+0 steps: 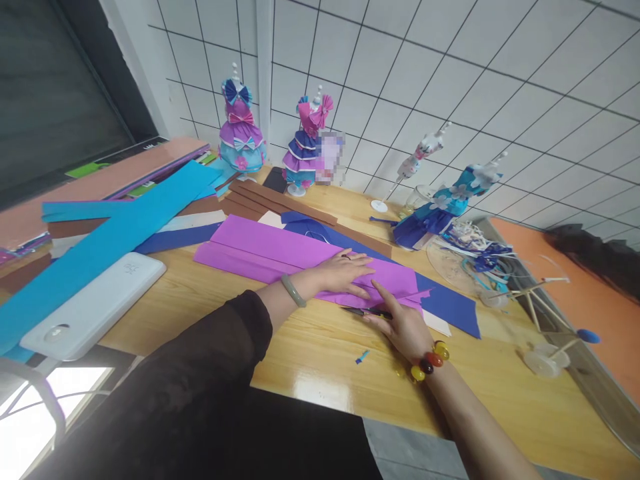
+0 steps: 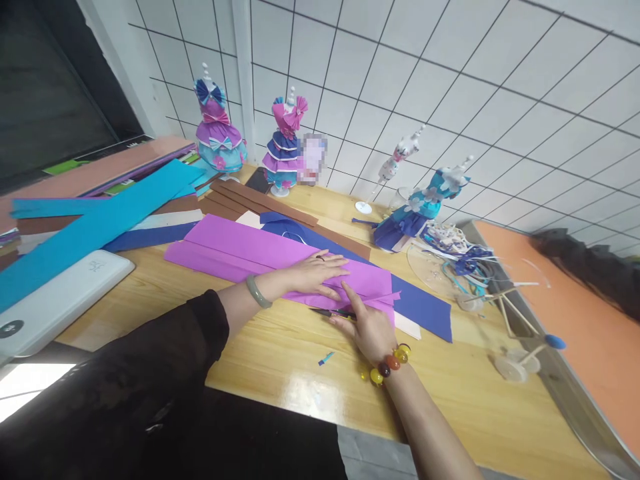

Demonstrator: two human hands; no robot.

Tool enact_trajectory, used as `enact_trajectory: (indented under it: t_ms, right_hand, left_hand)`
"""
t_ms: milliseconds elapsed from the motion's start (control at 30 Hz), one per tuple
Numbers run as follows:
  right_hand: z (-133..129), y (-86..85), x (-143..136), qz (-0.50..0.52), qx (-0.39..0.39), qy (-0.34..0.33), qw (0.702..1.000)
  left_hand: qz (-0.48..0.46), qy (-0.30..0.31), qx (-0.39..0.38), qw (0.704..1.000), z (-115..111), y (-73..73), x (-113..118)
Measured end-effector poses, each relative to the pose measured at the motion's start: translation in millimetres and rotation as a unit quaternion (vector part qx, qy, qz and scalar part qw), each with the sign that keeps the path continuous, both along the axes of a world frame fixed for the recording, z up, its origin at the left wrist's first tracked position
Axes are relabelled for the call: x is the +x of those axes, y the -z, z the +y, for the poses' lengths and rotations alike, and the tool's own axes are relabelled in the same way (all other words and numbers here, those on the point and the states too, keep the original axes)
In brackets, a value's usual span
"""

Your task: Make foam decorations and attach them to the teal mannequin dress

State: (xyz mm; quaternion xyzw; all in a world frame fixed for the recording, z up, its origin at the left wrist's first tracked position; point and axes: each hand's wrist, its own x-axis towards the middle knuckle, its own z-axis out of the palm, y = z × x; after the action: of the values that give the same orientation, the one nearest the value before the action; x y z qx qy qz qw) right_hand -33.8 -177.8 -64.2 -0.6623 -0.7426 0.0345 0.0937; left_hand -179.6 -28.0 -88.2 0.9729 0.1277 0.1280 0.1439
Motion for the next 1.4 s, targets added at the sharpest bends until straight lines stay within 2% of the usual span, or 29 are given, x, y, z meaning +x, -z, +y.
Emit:
enact_trajectory:
  t_ms: [267, 500, 867, 1233, 1400]
  right_hand:
    - [-4, 0.0, 1, -0.01, 0.019, 0.003, 1.0]
    - [-2, -1.2, -4, -0.005, 0.004, 0.014, 1.0]
    - [7, 0.9, -16, -0.012, -0.001, -0.019, 1.0]
    - [5, 7.4, -10, -0.02, 0.031, -0.023, 0.999]
    - [3, 5.1, -12, -0.021, 0.032, -0.026, 0.999]
  left_hand:
    - [0.008, 0.0, 0.003, 1.0, -1, -1.8, -1]
    - [0.019, -0.002, -0.001, 1.0, -1, -3.2, 0]
    - [0.009, 0.003, 0.002, 1.0, 2, 1.5, 0]
    - [0.02, -0.008, -0.008, 1.0, -2, -4.1, 0]
    - [0.018, -0.009, -0.002, 1.0, -3, -5.8, -1]
